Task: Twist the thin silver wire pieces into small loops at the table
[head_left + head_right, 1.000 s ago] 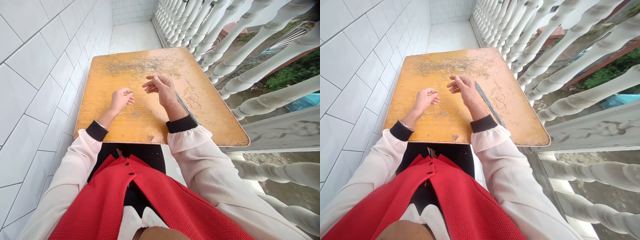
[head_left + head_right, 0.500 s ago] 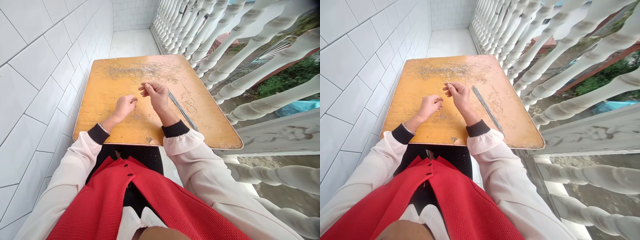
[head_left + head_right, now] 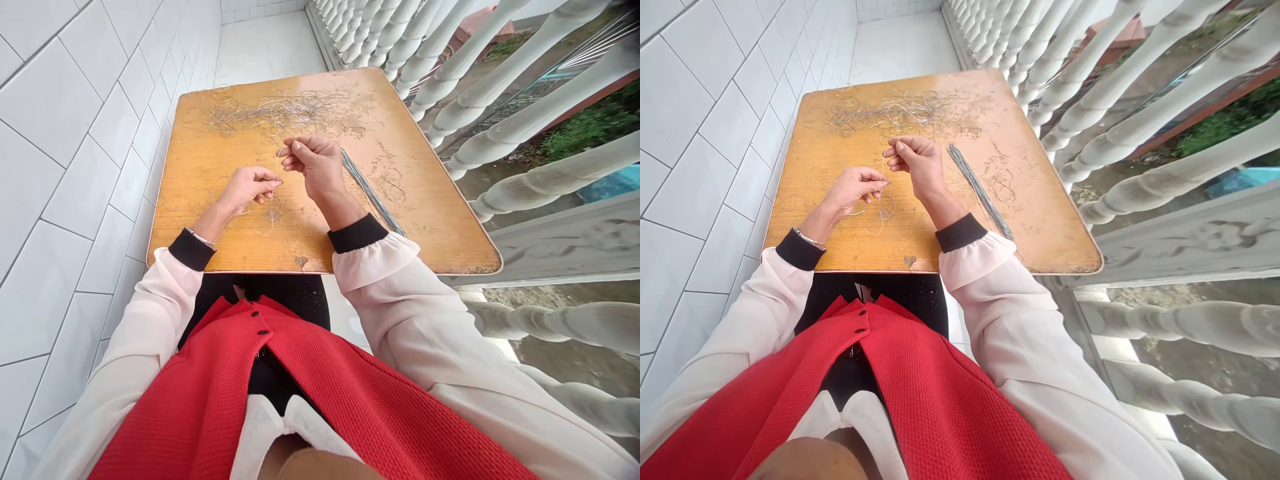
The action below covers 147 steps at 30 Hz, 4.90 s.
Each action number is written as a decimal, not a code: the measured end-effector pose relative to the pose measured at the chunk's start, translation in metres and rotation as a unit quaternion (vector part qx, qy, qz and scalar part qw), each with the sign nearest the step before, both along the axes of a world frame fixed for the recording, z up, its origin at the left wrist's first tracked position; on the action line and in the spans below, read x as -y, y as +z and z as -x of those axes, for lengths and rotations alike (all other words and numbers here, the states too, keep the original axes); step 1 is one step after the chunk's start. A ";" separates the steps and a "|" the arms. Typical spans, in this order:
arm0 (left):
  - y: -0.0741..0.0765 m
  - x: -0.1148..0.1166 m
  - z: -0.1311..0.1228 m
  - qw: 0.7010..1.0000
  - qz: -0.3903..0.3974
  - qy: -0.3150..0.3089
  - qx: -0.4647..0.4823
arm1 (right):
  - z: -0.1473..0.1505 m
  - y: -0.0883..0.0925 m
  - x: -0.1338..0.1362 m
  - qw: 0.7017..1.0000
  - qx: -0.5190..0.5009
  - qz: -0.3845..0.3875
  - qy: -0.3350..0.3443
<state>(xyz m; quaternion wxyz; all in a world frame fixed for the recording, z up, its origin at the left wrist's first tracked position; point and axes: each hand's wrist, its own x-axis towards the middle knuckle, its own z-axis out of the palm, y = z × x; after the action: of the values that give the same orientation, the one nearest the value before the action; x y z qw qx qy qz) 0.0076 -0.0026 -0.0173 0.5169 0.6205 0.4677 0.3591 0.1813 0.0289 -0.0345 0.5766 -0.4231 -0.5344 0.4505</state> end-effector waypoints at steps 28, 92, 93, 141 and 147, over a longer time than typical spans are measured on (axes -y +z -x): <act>0.008 -0.016 0.016 0.985 -0.020 0.169 0.035 | 0.036 -0.013 0.023 0.932 0.363 -0.019 0.006; 0.013 -0.014 0.028 0.996 0.026 0.050 0.063 | 0.034 -0.003 0.030 0.963 0.130 0.135 0.193; 0.012 -0.014 0.027 0.996 0.021 0.061 0.059 | 0.035 -0.003 0.030 0.964 0.132 0.138 0.184; 0.005 -0.019 0.007 0.983 0.077 0.158 0.051 | 0.022 -0.012 0.016 0.873 0.485 -0.009 0.042; 0.003 -0.019 0.007 0.986 0.052 0.158 0.026 | 0.018 -0.013 0.015 0.841 0.537 -0.068 0.031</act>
<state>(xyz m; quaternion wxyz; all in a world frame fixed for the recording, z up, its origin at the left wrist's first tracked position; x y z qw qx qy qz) 0.0003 0.0166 -0.0138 0.4971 0.5012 0.5649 0.4273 0.1631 0.0140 -0.0478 0.2127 -0.5414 -0.8024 0.1332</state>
